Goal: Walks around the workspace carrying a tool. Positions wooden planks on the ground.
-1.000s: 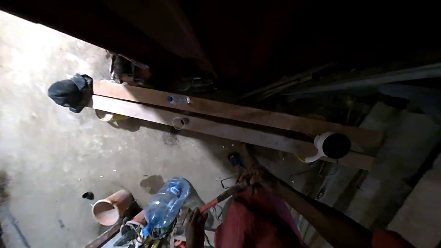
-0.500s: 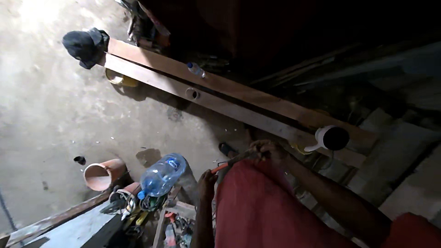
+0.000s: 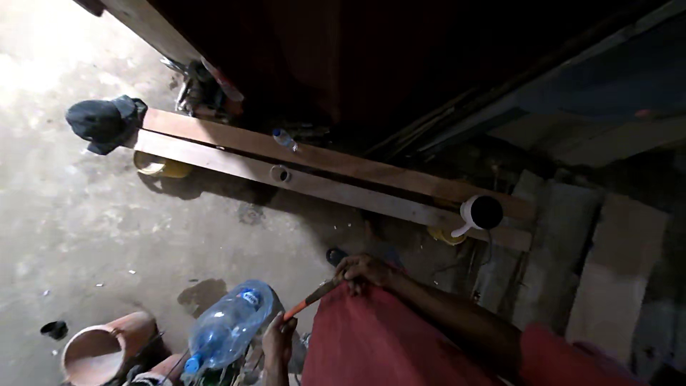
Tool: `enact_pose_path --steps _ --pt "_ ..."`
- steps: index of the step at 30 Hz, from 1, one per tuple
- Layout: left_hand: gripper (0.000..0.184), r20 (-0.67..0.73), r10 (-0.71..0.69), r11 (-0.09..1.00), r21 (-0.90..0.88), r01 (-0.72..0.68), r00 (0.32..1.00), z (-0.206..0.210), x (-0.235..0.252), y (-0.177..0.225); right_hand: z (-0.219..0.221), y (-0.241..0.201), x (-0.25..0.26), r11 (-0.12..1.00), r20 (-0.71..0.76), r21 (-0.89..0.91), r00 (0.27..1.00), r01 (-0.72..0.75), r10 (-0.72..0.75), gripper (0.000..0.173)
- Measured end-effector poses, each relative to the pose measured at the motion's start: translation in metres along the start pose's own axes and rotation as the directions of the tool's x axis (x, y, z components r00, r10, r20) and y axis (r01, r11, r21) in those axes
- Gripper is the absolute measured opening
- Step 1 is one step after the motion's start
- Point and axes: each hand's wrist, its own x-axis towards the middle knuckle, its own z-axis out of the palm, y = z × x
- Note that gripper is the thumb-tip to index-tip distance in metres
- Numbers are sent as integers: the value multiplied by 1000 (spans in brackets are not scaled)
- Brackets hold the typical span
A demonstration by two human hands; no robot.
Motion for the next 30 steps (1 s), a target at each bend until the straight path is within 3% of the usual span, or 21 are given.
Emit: enact_pose_path --steps 4,12,20,30 --pt "16 -6 -12 1000 13 12 1000 22 -6 14 -8 -14 -2 998 -38 -3 997 64 -64 25" --pt "25 186 17 998 58 -28 982 84 -19 28 -58 -72 -10 991 -87 -29 988 128 -130 23" --pt "32 184 99 942 299 -151 978 117 -44 56 -80 -108 -9 980 -20 -73 982 185 -187 25" --pt "25 102 132 960 235 -153 986 155 -37 83 -126 -123 -3 986 -20 -50 987 160 -161 26"
